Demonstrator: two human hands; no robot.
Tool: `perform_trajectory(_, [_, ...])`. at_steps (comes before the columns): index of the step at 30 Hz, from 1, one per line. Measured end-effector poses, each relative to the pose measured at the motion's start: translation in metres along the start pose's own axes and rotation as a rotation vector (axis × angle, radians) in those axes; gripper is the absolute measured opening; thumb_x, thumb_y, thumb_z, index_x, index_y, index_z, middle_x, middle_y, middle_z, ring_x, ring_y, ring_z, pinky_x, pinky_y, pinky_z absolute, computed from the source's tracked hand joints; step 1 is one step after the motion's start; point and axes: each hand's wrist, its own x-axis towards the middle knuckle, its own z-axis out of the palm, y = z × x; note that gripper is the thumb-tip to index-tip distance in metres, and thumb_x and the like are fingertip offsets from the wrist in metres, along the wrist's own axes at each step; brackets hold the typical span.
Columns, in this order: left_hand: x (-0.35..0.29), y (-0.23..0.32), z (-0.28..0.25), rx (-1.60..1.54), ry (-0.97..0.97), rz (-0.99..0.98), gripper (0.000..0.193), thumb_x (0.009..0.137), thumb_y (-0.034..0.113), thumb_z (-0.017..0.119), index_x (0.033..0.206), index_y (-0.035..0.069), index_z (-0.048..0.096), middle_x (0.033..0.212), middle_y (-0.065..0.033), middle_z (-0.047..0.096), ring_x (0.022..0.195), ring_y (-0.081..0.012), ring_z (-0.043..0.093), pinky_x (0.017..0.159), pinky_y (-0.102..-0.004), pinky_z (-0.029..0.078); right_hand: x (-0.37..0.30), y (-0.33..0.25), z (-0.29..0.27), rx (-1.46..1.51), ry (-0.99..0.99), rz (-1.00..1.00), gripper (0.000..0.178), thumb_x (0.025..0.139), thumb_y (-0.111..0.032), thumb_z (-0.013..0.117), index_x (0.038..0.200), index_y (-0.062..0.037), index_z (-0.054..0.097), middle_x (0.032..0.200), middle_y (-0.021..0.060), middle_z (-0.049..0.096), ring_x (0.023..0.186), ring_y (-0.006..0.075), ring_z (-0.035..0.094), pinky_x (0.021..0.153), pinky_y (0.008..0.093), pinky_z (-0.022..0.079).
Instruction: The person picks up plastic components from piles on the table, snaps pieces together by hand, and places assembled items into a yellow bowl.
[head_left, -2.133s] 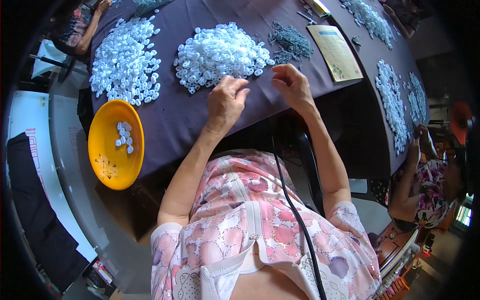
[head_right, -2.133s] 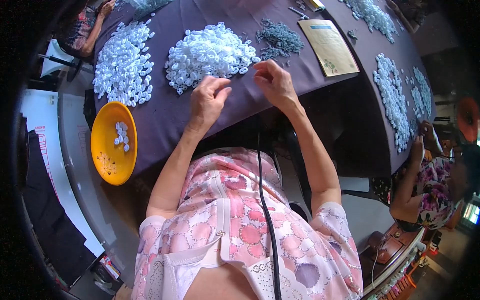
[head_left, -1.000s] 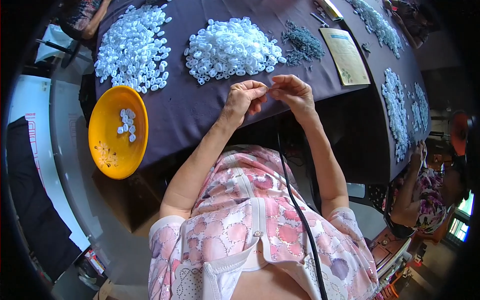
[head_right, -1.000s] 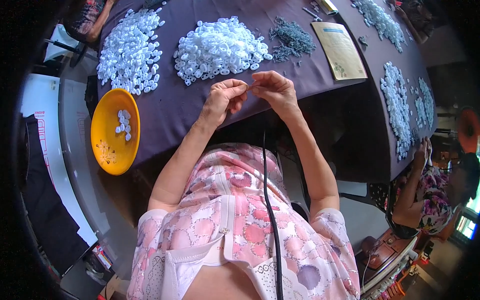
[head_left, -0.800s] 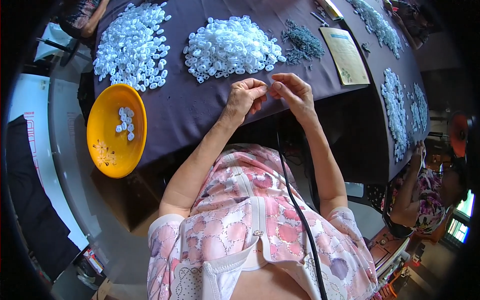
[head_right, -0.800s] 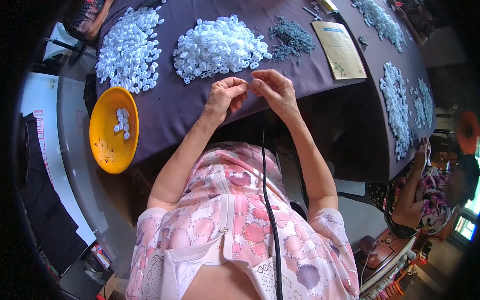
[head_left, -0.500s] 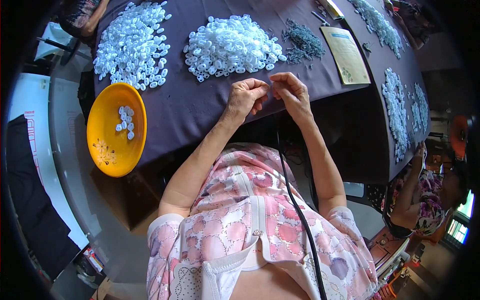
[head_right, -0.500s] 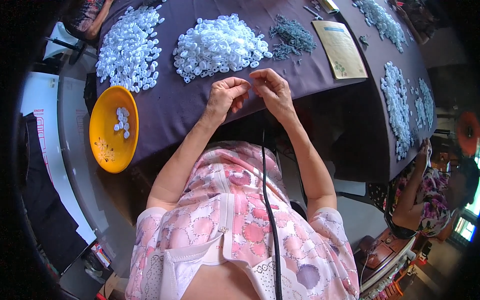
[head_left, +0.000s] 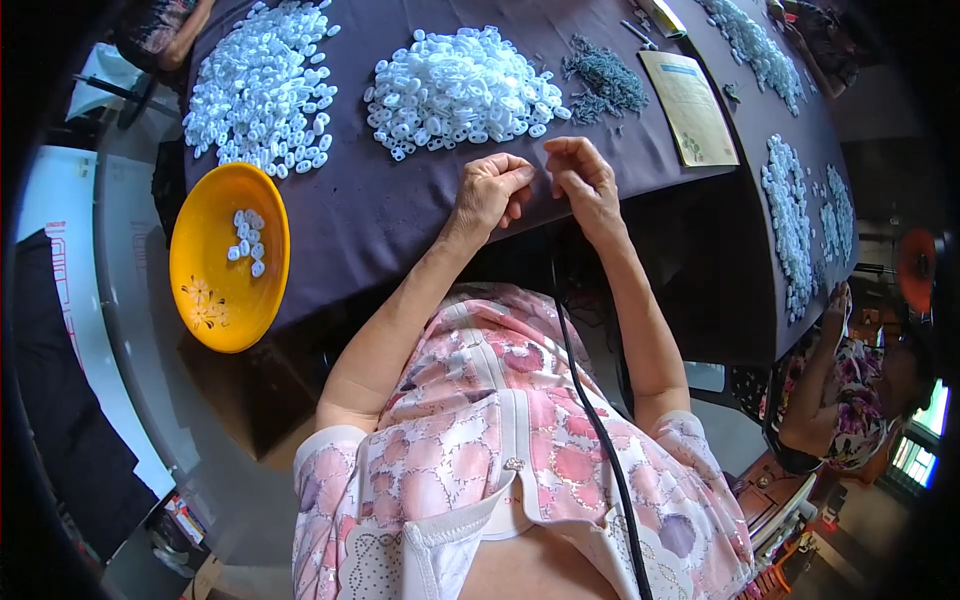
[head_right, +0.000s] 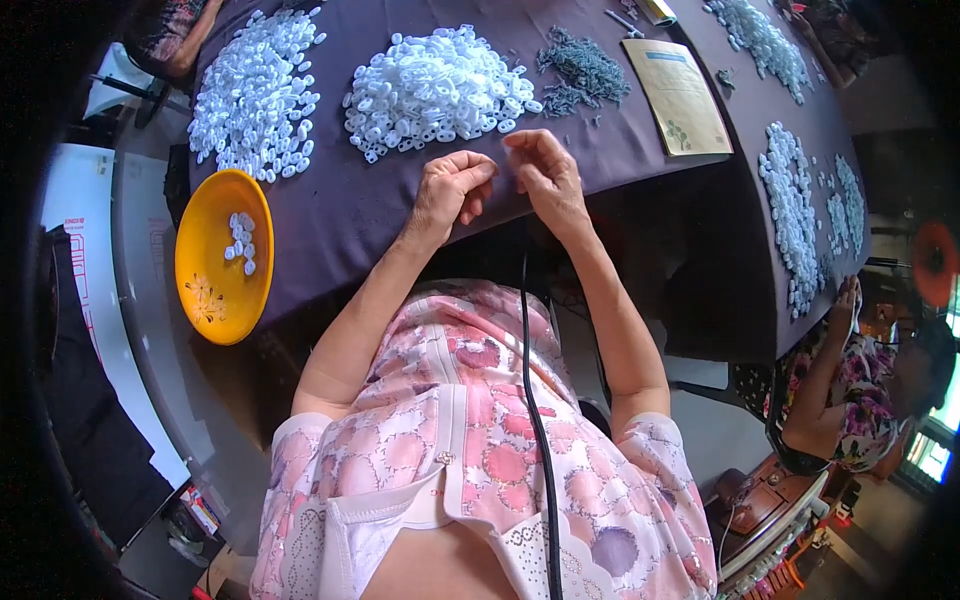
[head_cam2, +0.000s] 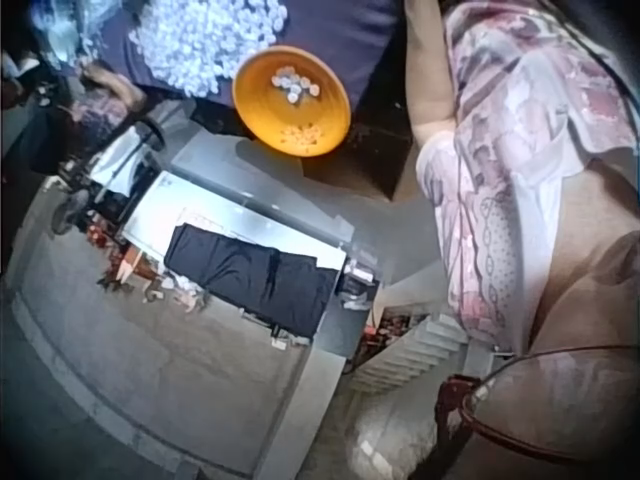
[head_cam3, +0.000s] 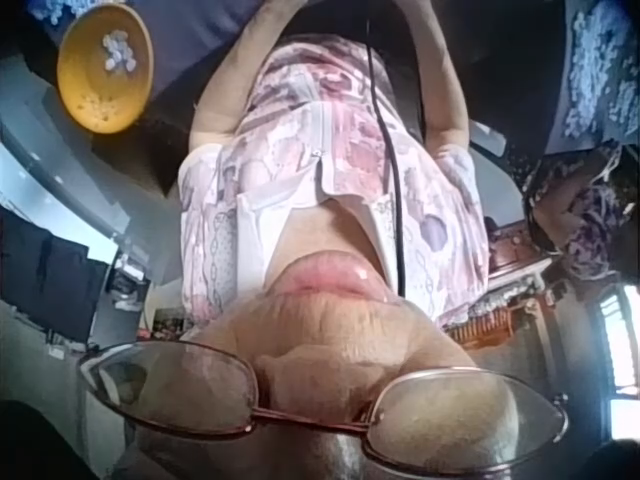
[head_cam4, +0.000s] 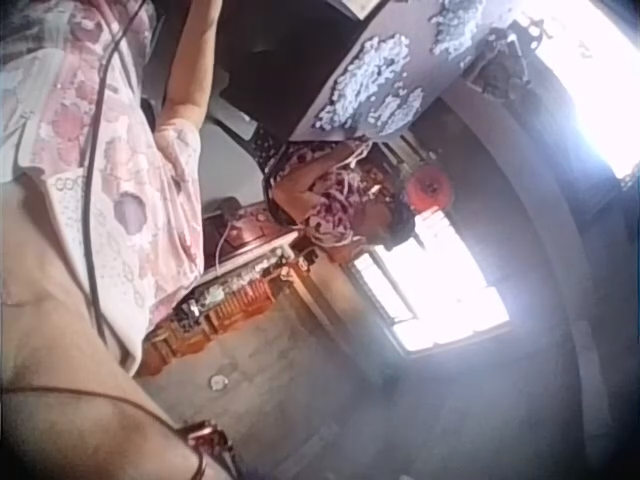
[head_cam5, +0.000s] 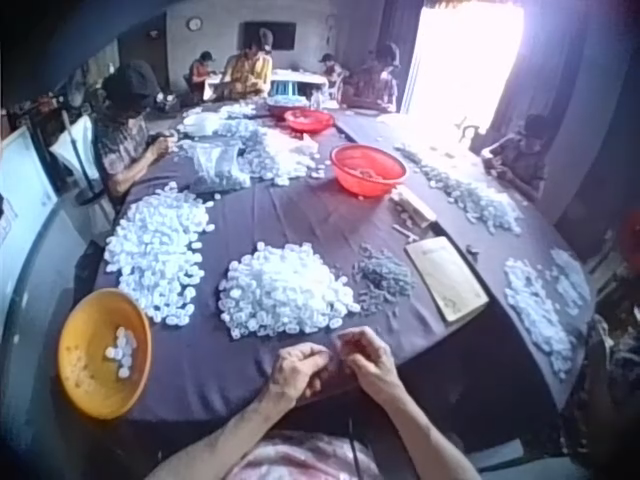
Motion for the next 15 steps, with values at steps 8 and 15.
perform_trajectory(8, [-0.002,0.000,0.000,-0.004,0.033,-0.015,0.015,0.085,0.017,0.056,0.083,0.003,0.061,0.062,-0.0011,0.056,0.041,-0.0040,0.047,0.033,-0.0169,0.032,0.016,-0.004,-0.020,-0.754,0.214,-0.351,0.020,0.075,-0.001,0.061,0.094,-0.0042,0.061,0.080,0.0073,0.059,0.064,0.0139,0.056,0.059,0.0246,0.046])
perform_trajectory(15, [-0.005,-0.002,0.000,0.074,0.008,0.019,0.014,0.086,0.016,0.054,0.084,0.003,0.061,0.061,-0.0001,0.055,0.040,-0.0036,0.044,0.032,-0.0170,0.030,-0.011,0.004,0.003,-0.222,-0.065,-0.118,0.013,0.080,0.000,0.060,0.093,-0.0008,0.061,0.080,0.0048,0.062,0.070,0.0094,0.059,0.059,0.0218,0.047])
